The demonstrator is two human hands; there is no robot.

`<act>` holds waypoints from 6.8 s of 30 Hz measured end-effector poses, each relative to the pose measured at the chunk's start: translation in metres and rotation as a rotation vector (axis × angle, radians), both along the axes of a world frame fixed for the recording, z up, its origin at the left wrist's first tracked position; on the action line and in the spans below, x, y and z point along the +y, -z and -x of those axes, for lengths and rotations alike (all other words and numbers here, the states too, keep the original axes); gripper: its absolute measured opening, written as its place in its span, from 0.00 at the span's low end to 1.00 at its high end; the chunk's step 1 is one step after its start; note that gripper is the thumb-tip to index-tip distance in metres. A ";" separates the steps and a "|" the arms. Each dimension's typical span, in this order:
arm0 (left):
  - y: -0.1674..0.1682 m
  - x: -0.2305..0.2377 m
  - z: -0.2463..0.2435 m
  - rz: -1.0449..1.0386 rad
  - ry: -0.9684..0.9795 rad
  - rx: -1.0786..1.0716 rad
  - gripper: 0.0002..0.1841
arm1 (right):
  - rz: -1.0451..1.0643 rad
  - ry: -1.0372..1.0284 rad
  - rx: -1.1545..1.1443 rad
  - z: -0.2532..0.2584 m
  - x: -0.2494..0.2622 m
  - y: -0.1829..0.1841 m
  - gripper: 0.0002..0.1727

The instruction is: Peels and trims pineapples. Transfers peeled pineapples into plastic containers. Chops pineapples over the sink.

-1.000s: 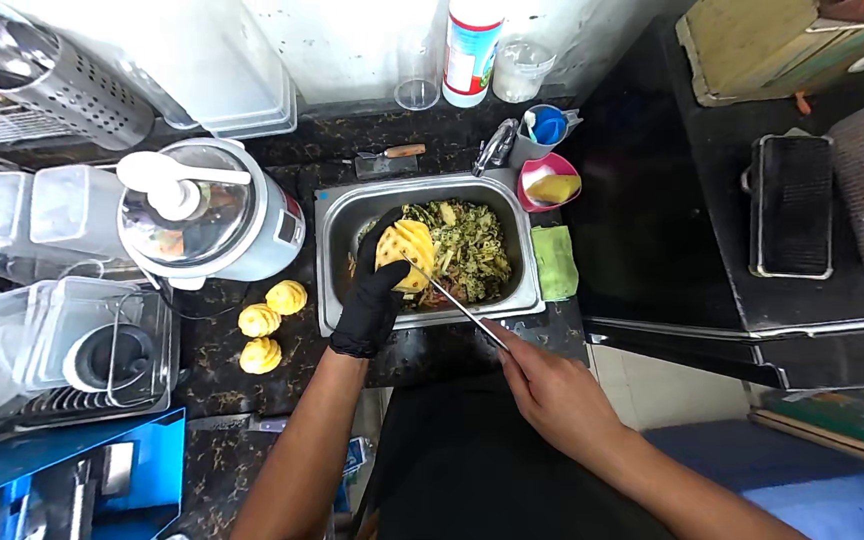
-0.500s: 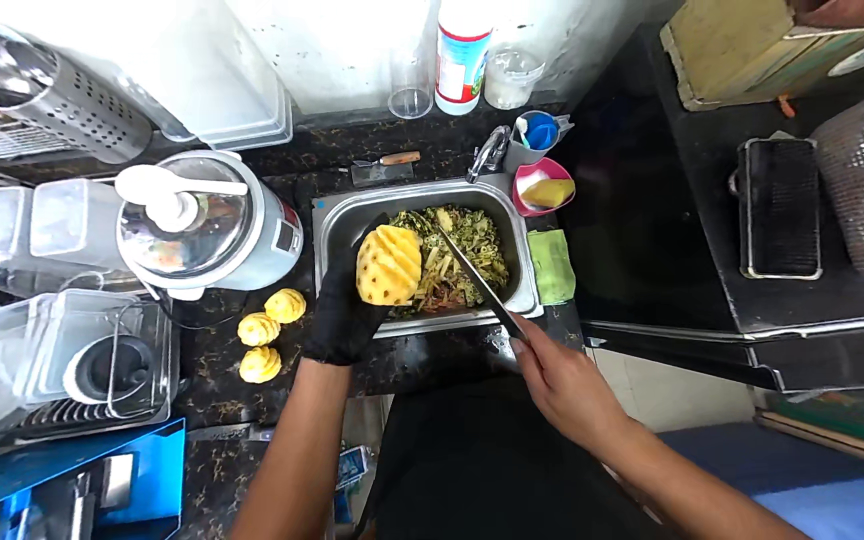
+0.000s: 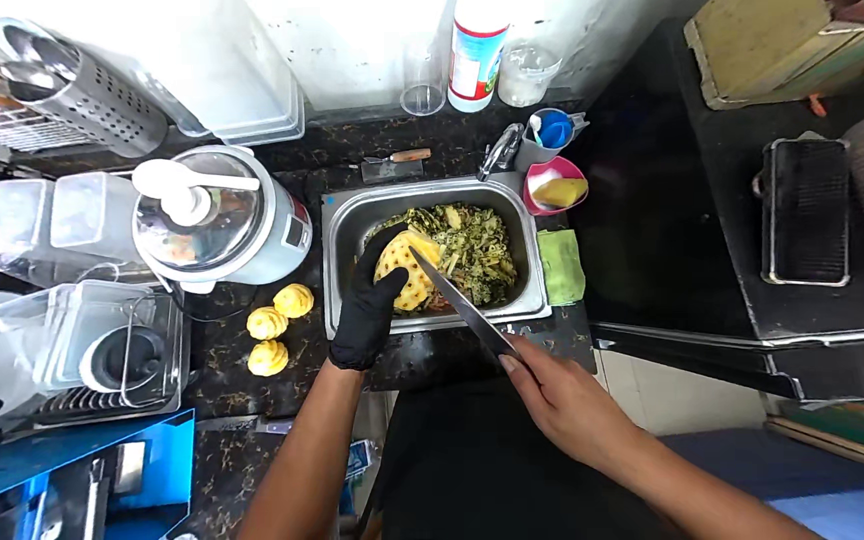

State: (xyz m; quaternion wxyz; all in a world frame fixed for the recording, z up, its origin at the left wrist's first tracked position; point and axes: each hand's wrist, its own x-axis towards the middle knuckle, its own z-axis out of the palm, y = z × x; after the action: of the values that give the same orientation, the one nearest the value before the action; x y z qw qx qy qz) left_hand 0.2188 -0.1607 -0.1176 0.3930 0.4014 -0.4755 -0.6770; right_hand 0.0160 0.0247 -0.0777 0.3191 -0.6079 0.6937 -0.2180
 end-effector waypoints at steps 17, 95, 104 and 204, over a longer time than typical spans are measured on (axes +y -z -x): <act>0.002 0.009 0.016 0.012 -0.142 -0.092 0.27 | 0.112 0.046 0.203 -0.005 -0.002 0.011 0.26; 0.002 0.006 0.003 -0.199 0.039 -0.114 0.26 | 0.085 -0.031 0.414 0.006 -0.002 0.017 0.25; 0.017 0.001 -0.011 -0.572 0.006 0.179 0.25 | 0.106 0.132 0.250 0.018 -0.004 0.015 0.24; 0.003 -0.007 -0.012 -0.249 0.118 0.317 0.41 | -0.096 -0.053 -0.088 0.001 -0.008 -0.002 0.21</act>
State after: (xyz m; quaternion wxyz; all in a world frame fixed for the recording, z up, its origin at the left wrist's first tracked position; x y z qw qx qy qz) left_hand 0.2311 -0.1681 -0.1205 0.3697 0.3067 -0.3430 -0.8072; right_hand 0.0147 0.0168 -0.0758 0.3835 -0.5999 0.6723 -0.2025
